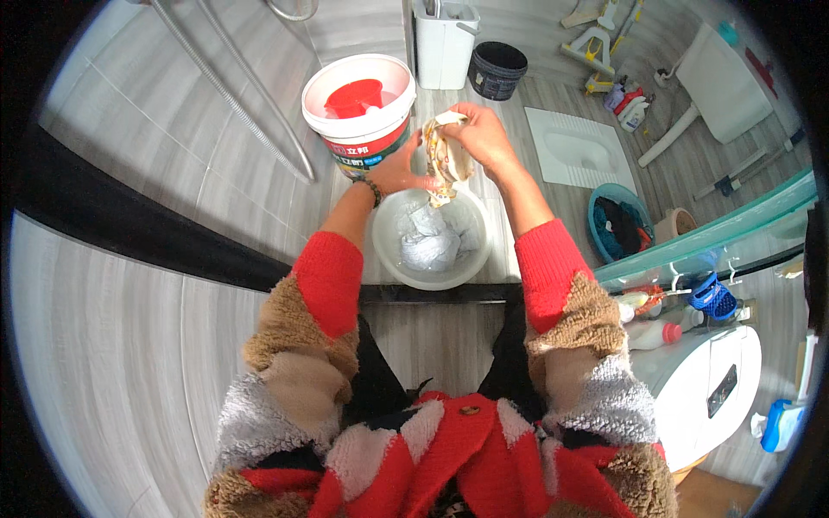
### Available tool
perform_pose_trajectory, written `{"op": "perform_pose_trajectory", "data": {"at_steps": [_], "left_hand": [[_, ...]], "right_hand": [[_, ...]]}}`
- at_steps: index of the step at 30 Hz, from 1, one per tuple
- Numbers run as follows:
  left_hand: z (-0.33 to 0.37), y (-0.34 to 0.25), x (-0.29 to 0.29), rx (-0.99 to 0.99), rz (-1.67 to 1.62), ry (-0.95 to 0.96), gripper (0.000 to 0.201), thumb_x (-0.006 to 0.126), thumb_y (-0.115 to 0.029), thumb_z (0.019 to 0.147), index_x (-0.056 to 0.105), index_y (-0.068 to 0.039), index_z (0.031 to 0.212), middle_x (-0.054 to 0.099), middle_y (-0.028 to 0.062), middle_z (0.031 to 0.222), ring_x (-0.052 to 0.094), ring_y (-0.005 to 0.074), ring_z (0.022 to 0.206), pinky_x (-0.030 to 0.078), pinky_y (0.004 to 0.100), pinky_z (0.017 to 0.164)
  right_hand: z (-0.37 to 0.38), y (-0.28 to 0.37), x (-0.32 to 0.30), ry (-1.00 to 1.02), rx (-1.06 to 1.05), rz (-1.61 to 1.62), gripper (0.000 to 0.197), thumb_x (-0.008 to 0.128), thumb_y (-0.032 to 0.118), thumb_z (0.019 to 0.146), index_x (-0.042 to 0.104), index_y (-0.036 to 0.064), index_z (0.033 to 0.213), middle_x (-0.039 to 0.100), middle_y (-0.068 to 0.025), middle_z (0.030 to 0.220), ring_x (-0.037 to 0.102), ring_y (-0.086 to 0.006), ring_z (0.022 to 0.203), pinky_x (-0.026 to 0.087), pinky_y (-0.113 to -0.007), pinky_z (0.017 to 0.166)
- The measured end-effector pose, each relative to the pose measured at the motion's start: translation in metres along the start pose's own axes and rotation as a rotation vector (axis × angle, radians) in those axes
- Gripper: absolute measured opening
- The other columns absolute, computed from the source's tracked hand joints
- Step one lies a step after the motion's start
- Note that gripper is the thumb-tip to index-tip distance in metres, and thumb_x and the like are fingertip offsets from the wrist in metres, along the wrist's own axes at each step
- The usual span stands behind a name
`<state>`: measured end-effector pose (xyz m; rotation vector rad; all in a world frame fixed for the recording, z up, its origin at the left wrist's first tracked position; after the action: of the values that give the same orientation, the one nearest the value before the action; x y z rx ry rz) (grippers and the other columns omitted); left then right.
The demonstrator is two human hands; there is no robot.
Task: The person sits on a low stool in a bathroom and hand-washes two pieces of clothing in a white basin. They scrub, rinse, and wring out a patterned cloth and a grey garment, then hang the patterned cloth on a shower door handle.
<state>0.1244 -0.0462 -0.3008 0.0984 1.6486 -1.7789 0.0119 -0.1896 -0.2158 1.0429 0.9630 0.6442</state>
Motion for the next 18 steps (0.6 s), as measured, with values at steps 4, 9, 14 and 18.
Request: {"op": "perform_pose_trajectory", "data": {"at_steps": [4, 9, 14, 18], "left_hand": [[-0.003, -0.002, 0.008, -0.022, -0.241, 0.07, 0.094, 0.083, -0.024, 0.062, 0.032, -0.004, 0.138, 0.042, 0.0113, 0.134, 0.04, 0.0204, 0.125, 0.03, 0.0322, 0.105], [0.0, -0.008, 0.006, -0.186, -0.387, 0.0, 0.055, 0.077, -0.016, 0.072, 0.053, -0.002, 0.119, 0.062, 0.0042, 0.108, 0.057, 0.0153, 0.101, 0.045, 0.03, 0.087], [-0.01, -0.008, 0.001, -0.473, -0.675, 0.088, 0.038, 0.073, -0.021, 0.077, 0.056, -0.004, 0.105, 0.062, 0.0026, 0.085, 0.063, 0.0148, 0.078, 0.051, 0.0288, 0.071], [-0.016, -0.002, -0.004, -0.492, -0.695, 0.094, 0.042, 0.072, -0.032, 0.078, 0.057, -0.001, 0.102, 0.061, 0.0029, 0.083, 0.063, 0.0113, 0.071, 0.052, 0.026, 0.061]], "right_hand": [[-0.002, 0.038, 0.001, 0.019, -0.143, 0.34, 0.026, 0.063, 0.01, 0.071, 0.063, -0.0009, 0.095, 0.066, -0.0103, 0.084, 0.063, -0.0171, 0.076, 0.05, -0.029, 0.07], [-0.005, 0.062, -0.004, 0.059, -0.178, 0.601, 0.026, 0.061, 0.002, 0.071, 0.061, -0.0002, 0.097, 0.064, -0.0077, 0.088, 0.061, -0.0155, 0.079, 0.048, -0.026, 0.074], [0.004, 0.043, -0.03, -0.156, -0.126, 0.56, 0.027, 0.062, 0.004, 0.073, 0.063, 0.0005, 0.1, 0.065, -0.0059, 0.09, 0.061, -0.0134, 0.079, 0.046, -0.026, 0.072], [0.01, 0.014, -0.051, -0.313, 0.069, 0.527, 0.025, 0.061, 0.007, 0.077, 0.063, 0.0015, 0.101, 0.066, -0.0072, 0.091, 0.062, -0.0146, 0.077, 0.048, -0.028, 0.069]]}}
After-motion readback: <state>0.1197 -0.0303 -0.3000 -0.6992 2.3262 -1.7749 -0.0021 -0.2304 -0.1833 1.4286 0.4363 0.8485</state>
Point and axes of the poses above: each hand's wrist, its own z-axis towards the middle knuckle, its own x-axis out of the palm, y = z × x, the point moved 1 cm from there along z, towards the middle knuckle
